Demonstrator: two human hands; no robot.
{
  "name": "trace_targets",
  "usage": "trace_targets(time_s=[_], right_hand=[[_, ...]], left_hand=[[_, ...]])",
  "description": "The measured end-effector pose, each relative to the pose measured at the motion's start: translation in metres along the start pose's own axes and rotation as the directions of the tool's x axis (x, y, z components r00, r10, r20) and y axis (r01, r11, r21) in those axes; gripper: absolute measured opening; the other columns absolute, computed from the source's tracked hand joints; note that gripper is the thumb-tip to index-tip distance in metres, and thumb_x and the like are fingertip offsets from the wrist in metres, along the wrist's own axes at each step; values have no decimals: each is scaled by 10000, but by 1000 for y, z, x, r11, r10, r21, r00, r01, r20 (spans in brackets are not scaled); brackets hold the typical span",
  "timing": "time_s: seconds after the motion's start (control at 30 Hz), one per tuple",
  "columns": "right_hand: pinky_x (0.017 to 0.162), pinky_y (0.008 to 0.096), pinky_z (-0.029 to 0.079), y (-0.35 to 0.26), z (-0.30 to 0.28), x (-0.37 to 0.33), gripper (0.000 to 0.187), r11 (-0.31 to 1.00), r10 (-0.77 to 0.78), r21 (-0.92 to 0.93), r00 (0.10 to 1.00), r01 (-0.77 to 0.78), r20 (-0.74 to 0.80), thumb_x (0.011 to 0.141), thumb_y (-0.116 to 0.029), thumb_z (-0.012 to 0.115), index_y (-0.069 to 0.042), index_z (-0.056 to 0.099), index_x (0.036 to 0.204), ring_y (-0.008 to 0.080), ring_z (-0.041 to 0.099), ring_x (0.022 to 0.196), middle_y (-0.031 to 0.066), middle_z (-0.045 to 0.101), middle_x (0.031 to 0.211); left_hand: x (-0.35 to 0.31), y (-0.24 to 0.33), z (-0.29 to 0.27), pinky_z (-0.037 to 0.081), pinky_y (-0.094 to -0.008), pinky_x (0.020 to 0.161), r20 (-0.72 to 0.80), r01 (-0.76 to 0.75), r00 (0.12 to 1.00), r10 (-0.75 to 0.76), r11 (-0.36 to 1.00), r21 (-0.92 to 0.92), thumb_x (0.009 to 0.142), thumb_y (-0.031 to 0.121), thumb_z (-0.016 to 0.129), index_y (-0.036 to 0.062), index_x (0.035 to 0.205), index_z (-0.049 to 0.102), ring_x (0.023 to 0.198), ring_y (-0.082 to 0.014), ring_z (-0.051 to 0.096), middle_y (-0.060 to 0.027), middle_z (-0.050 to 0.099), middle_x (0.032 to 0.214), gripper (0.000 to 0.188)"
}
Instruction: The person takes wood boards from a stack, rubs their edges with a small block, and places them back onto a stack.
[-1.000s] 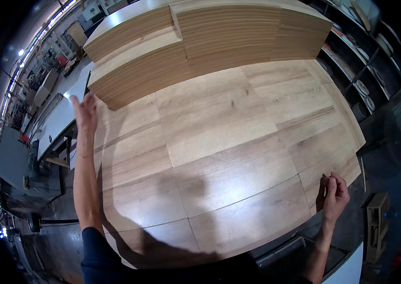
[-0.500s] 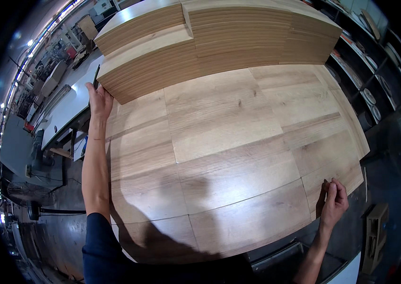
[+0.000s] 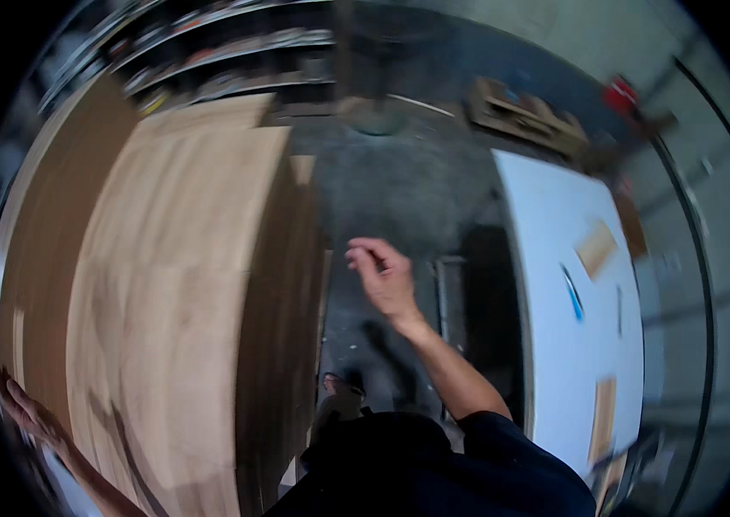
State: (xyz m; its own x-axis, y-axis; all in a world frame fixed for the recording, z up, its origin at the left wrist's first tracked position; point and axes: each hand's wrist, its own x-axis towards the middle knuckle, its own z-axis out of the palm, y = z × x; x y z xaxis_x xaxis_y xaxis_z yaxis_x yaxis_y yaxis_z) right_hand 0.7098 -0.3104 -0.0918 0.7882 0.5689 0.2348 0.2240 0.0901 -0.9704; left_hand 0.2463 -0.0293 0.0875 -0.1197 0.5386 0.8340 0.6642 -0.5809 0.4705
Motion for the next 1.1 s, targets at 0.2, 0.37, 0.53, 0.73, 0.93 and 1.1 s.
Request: trace_targets(time_s=[0.2, 0.37, 0.53, 0.73, 0.93, 1.1], right_hand=[[662, 224, 485, 18, -155, -162, 162, 977, 211, 30, 926, -213, -312, 900, -74, 561, 19, 633, 1012, 95, 613, 746, 63, 656, 844], [665, 251, 494, 33, -283, -333, 181, 926, 298, 36, 672, -375, -678, 901, -113, 560, 31, 634, 982, 123, 627, 762, 65, 659, 800], [692, 253, 514, 18, -352, -506, 155, 941, 214, 128, 260, -312, -942, 897, -70, 576, 34, 634, 996, 120, 611, 750, 66, 657, 841], [697, 254, 509, -9, -393, -598, 158, 937, 256, 254, -24, -241, -966, 889, -101, 568, 27, 617, 968, 128, 604, 720, 68, 642, 827], [731, 301, 501, -25, -473, -556, 415, 736, 571, 479, -59, 478, -819, 865, -344, 657, -33, 547, 1115, 159, 602, 762, 63, 625, 969], [696, 307, 509, 22, -543, -559, 362, 511, 596, 254, -125, 821, -793, 839, -405, 670, -69, 564, 921, 177, 584, 729, 61, 606, 861]], left_hand=[[-90, 188, 138, 420, -315, 943, 588, -191, 598, 544, 810, -555, 976, 160, 476, -5, 1257, 524, 1109, -227, 534, -138, 557, 1238, 330], [-234, 395, 146, 463, -313, 844, 418, -138, 81, 905, 425, -894, 917, 96, 547, -28, 1170, 560, 964, -252, 589, -157, 600, 1098, 282], [-434, 537, 89, 472, -370, 828, 122, 135, -303, 945, 169, -976, 831, 135, 654, -26, 1101, 597, 986, -362, 595, -213, 612, 1079, 320], [-648, 594, 34, 513, -305, 693, -1, 590, -425, 905, 276, -759, 835, 192, 669, -25, 1084, 619, 835, -216, 640, -158, 661, 944, 334], [-717, 639, -90, 473, -267, 671, -119, 646, -621, 775, 419, -637, 843, 219, 666, 3, 1087, 633, 705, -131, 560, -70, 638, 805, 327], [-733, 665, -117, 453, -245, 697, -173, 646, -675, 717, 461, -608, 867, 218, 641, -5, 1097, 632, 752, -91, 545, -27, 646, 860, 320]])
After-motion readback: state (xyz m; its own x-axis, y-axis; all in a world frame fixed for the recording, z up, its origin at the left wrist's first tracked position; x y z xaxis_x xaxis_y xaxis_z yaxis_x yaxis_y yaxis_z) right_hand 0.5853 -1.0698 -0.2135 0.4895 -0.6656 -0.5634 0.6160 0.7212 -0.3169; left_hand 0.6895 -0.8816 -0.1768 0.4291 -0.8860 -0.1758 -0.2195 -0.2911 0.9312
